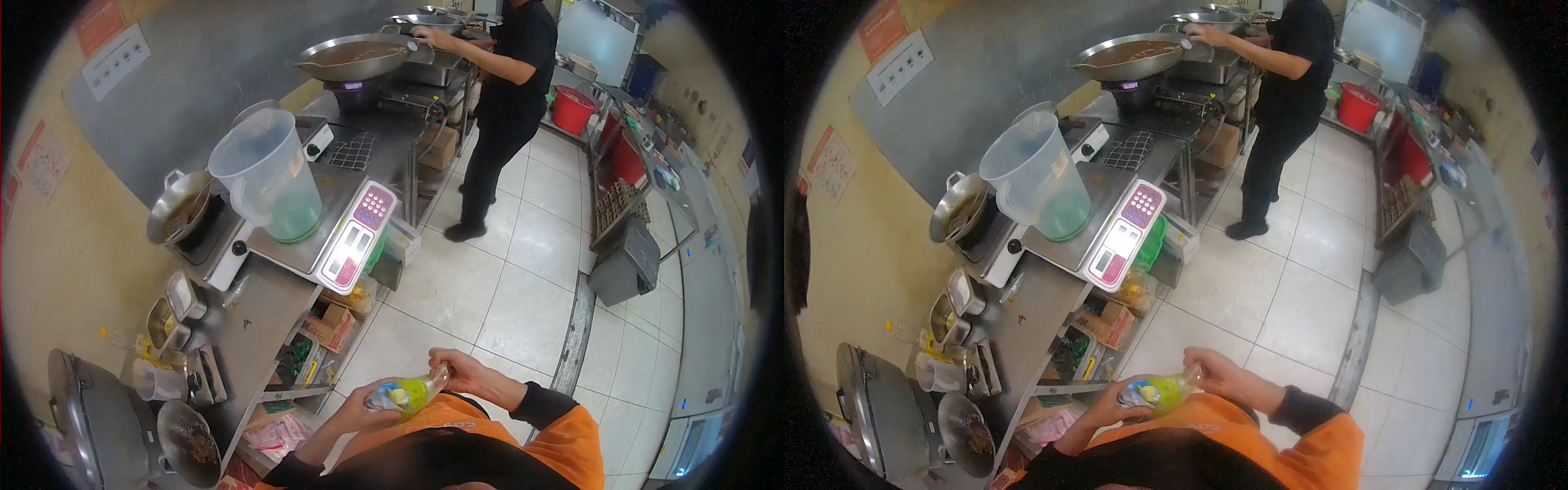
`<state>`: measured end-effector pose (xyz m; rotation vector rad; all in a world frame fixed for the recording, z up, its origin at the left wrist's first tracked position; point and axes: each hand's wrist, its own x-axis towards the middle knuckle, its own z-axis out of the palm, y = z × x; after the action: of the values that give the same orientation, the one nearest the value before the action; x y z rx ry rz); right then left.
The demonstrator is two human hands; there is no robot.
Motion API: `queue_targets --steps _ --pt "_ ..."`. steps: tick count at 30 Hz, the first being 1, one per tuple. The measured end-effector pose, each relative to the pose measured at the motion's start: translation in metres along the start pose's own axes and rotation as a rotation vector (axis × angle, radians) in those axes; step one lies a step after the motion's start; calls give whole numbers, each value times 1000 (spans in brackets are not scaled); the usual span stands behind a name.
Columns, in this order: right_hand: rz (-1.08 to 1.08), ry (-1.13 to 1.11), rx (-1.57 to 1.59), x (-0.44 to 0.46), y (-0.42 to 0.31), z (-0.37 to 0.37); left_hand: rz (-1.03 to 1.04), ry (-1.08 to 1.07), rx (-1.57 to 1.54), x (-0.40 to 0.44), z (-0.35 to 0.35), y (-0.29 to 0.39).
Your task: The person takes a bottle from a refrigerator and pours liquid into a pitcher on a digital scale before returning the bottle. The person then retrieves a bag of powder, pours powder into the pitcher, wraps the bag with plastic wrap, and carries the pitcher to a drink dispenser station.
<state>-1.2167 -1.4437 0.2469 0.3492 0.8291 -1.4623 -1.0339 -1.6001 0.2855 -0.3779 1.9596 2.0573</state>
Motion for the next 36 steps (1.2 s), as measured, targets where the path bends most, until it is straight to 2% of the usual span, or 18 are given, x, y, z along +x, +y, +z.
queue_targets --steps 2,4,5,7,10,13,15,17,19,20,22,24,25,28,30,31,33,36 --pt "-117 -53 -219 8 -3 -8 166 145 -171 -3 -2 -18" --pt "-381 -79 -833 4 -2 -10 100 225 -226 -1 -2 -27" --pt "-345 -78 -822 -1 -2 -7 32 298 -287 -3 2 -33" --pt "-597 -18 -1547 -6 1 -4 -59 330 -320 -3 4 -35" --pt "-478 -220 -1666 0 4 -20 -132 314 -305 -6 4 -36" --pt "-324 -255 -1242 13 8 -32 -64 348 -452 -3 0 -58" --pt "-356 -381 -1319 26 7 -34 40 318 -788 2 -7 -78" --pt "-94 -324 -120 22 33 -16 93 353 -920 9 0 -84" --pt "-243 -258 -203 36 41 -31 211 385 -1119 11 9 -84" --pt "-165 -333 -29 19 33 -11 220 397 -1119 9 9 -85" --pt "-77 -409 134 -2 8 11 193 434 -844 3 6 -86" --pt "-1002 -237 -1393 -15 -18 14 143 421 -655 -2 4 -64" --pt "-998 -247 -1398 -21 -21 17 82 396 -462 -3 6 -52" --pt "-980 -165 -1389 -27 -23 23 181 387 -432 0 24 -34" --pt "-620 -134 -800 -23 -21 15 288 387 -497 8 38 -41" --pt "-615 -147 -806 -15 -16 9 386 371 -554 11 44 -47" --pt "168 -50 71 6 -1 -5 427 399 -561 22 52 -62" --pt "275 -248 190 19 -10 -18 527 396 -852 44 62 -73"
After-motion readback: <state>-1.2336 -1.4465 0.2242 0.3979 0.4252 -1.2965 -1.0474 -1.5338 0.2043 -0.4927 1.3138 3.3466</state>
